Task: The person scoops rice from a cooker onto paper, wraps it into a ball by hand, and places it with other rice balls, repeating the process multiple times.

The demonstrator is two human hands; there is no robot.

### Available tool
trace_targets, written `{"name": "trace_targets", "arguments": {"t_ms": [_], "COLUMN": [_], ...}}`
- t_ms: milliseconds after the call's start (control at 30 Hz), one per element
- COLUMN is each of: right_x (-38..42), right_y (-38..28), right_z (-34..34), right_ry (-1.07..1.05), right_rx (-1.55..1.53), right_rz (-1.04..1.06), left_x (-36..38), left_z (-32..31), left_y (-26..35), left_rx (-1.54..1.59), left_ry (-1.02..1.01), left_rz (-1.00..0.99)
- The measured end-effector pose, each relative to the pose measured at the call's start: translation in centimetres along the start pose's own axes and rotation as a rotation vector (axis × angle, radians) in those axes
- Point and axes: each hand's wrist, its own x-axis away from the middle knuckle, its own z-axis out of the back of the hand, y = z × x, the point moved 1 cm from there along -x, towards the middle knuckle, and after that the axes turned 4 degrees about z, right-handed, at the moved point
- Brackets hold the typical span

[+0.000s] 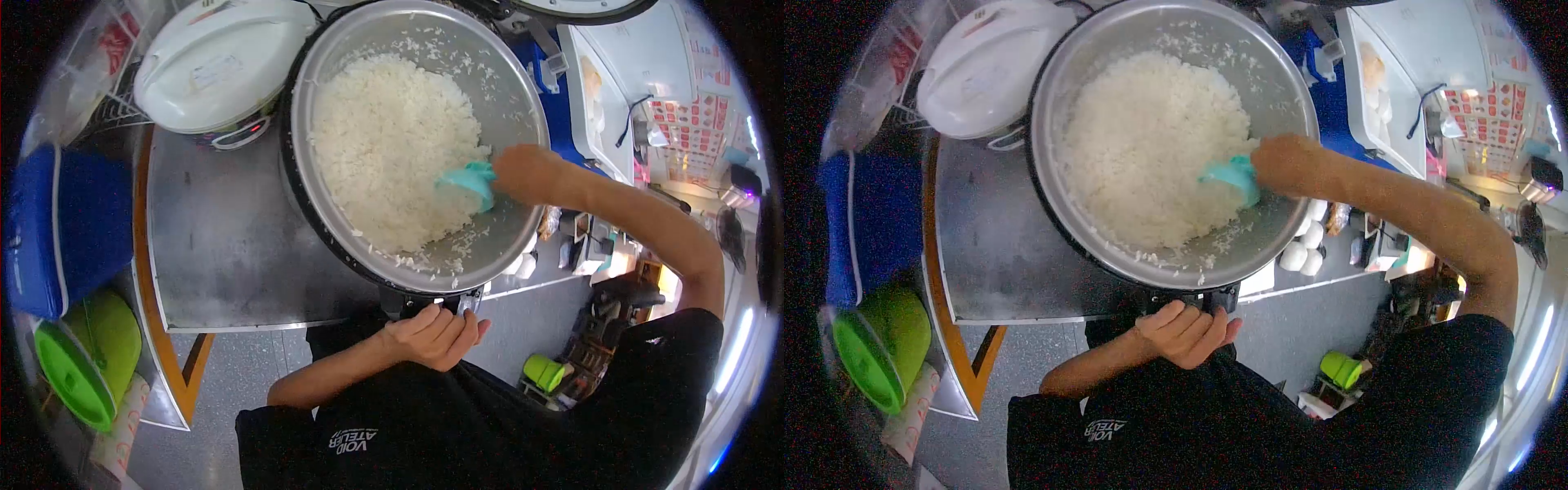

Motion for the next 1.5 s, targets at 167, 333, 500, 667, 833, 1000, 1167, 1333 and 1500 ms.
{"name": "trace_targets", "arguments": {"t_ms": [167, 333, 500, 667, 833, 1000, 1167, 1333, 1500], "right_x": [-2.8, -2.5, -0.3, 1.6, 3.5, 11.2, 17.9, 14.9, 3.1], "right_y": [-5.5, -8.5, -7.9, -2.3, 1.1, 0.4, -2.0, -7.7, -17.4], "right_z": [2.6, 4.0, 3.2, 6.8, 5.6, 0.1, -12.8, -28.9, -35.1], "right_ry": [-0.096, 0.047, 0.184, 0.102, -0.010, 0.297, 0.547, 0.575, 0.745], "right_rx": [-0.431, -0.431, -0.326, -0.485, -0.897, -1.322, -1.524, -1.538, -1.072], "right_rz": [-0.013, 0.033, 0.118, 0.252, 0.231, -0.040, -0.216, -0.475, -0.909], "left_x": [-0.4, -0.5, -0.2, -0.4, -0.1, -1.2, 5.7, 14.6, 14.3], "left_z": [0.3, 0.3, 0.3, 0.7, 0.7, 0.9, -7.9, -16.9, -20.8], "left_y": [-0.3, -0.3, -0.4, -0.1, 0.1, 2.2, 5.0, 2.3, 3.6], "left_rx": [0.034, 0.037, 0.031, 0.022, -0.015, 0.193, 0.425, -0.128, -0.250], "left_ry": [-0.048, -0.030, -0.034, -0.048, -0.087, -0.001, -1.195, -1.017, -1.138], "left_rz": [0.004, -0.010, -0.033, 0.017, 0.059, -0.002, 0.271, 0.592, 0.619]}}
